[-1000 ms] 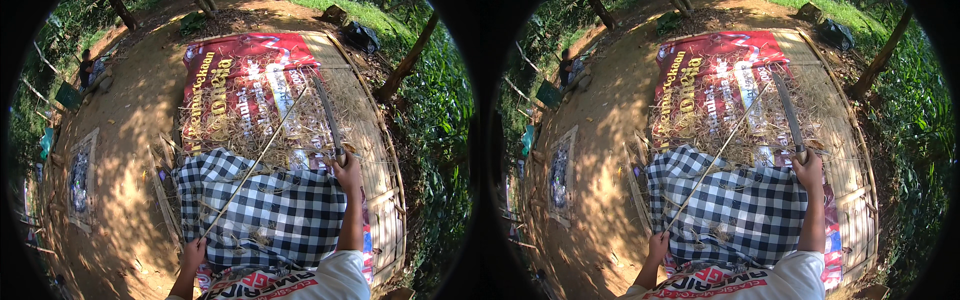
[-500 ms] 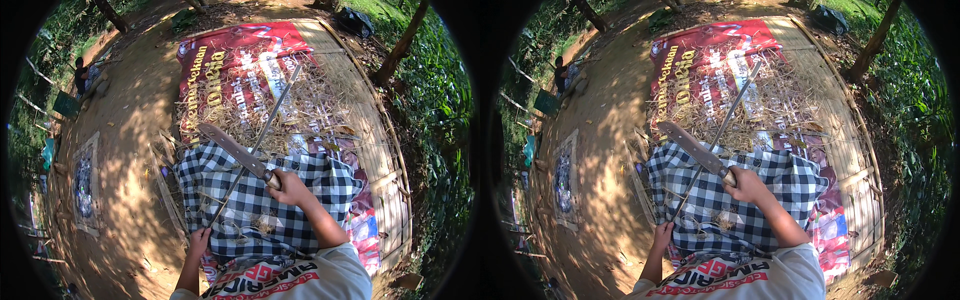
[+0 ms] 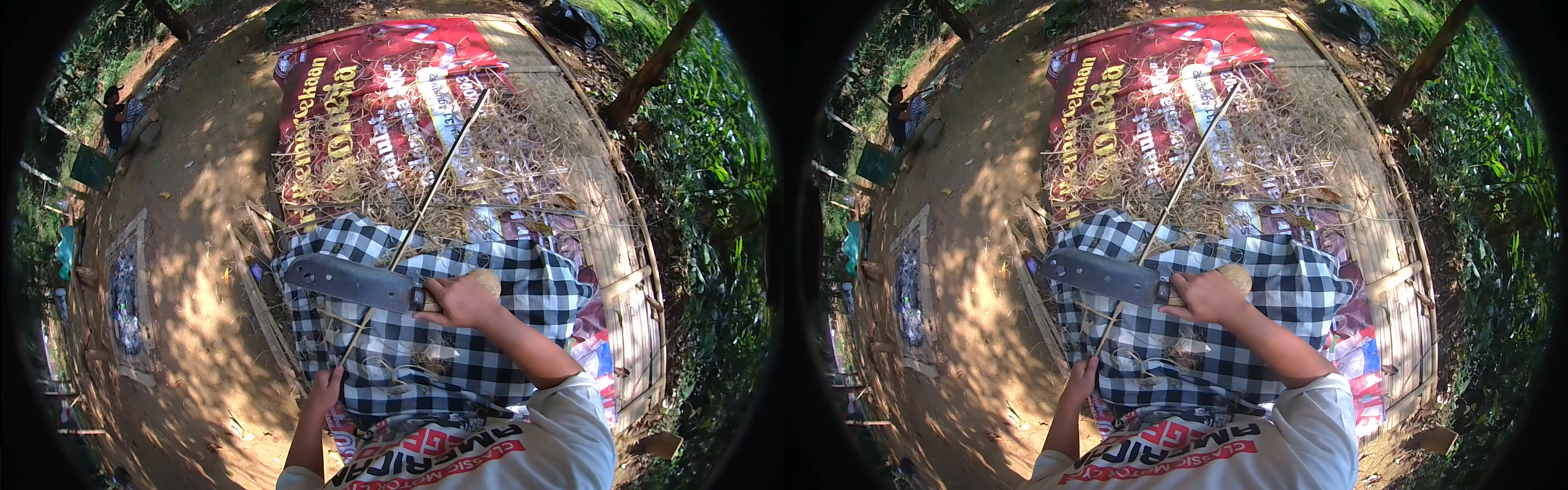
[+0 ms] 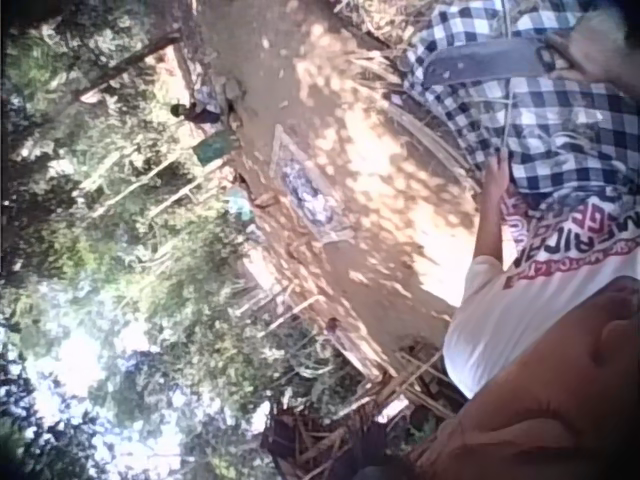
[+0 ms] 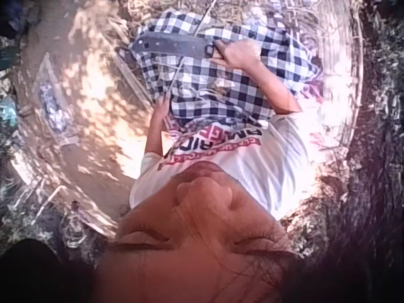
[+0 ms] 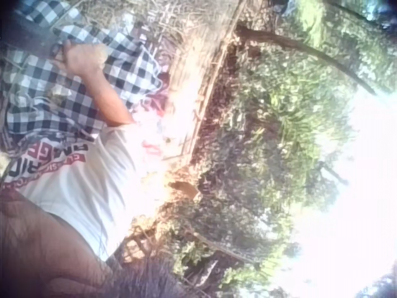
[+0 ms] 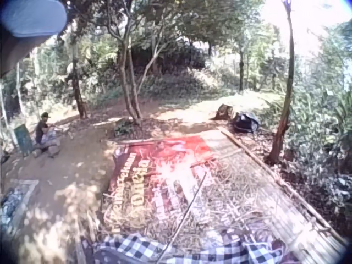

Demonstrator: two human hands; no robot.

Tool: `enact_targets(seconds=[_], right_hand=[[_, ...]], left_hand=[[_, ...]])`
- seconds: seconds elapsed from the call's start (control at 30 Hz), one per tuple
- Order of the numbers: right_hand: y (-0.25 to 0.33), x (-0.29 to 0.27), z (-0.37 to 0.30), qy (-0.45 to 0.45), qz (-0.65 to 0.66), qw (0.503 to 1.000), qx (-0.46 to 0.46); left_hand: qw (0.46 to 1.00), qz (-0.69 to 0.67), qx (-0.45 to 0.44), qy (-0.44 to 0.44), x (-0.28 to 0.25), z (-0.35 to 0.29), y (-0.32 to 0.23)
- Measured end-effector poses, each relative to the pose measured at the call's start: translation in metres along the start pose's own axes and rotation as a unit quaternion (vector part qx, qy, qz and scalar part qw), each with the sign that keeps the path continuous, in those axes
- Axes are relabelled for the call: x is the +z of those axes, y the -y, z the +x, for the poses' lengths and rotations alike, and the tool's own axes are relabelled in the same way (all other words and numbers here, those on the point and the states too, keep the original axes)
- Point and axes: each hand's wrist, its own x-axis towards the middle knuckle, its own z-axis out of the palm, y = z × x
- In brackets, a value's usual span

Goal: The person shaves a bamboo stick with a large blade and trims its length.

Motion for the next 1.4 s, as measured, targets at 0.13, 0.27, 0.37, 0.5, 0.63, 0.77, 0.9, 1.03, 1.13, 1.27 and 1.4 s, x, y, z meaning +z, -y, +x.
enact_targets(seconds=[0.13, 0.27, 0.37, 0.5, 0.63, 0.77, 0.9, 1.03, 1.13, 1.27, 1.4], right_hand=[[0.009, 0.005, 0.007, 0.016, -0.008, 1.000, -0.011], [0.006, 0.010, 0.013, 0.042, -0.040, 0.998, -0.034], [-0.013, 0.009, 0.014, 0.055, -0.055, 0.995, -0.056], [-0.042, 0.006, 0.020, -0.007, -0.074, 0.993, -0.088], [-0.117, -0.061, 0.021, -0.074, -0.071, 0.968, 0.228], [-0.172, -0.111, 0.002, -0.168, -0.020, 0.923, 0.345], [-0.137, -0.108, -0.004, -0.193, 0.116, 0.909, 0.352], [-0.091, -0.076, 0.004, -0.071, 0.097, 0.962, 0.246], [-0.059, -0.039, 0.017, 0.071, 0.066, 0.983, 0.155], [-0.037, -0.005, 0.025, 0.097, 0.053, 0.993, 0.044], [-0.055, -0.004, 0.035, 0.079, 0.049, 0.995, -0.020]], left_hand=[[0.997, -0.008, 0.063, -0.035, 0.006, 0.001, -0.001], [0.999, 0.020, 0.032, -0.032, 0.007, -0.004, -0.008], [0.999, 0.007, 0.034, -0.042, 0.011, -0.005, -0.009], [0.997, 0.002, 0.044, -0.061, 0.014, -0.009, 0.004], [0.997, 0.035, 0.045, -0.060, 0.016, -0.005, 0.003], [0.992, 0.091, 0.062, -0.056, 0.008, 0.003, -0.007], [0.992, 0.091, 0.058, -0.069, 0.008, 0.000, -0.017], [0.986, 0.126, 0.067, -0.083, 0.012, -0.002, -0.008], [0.984, 0.145, 0.049, -0.086, 0.011, -0.006, -0.011], [0.988, 0.118, 0.044, -0.086, 0.011, -0.011, -0.020], [0.991, 0.102, 0.036, -0.076, 0.014, -0.009, -0.019]])
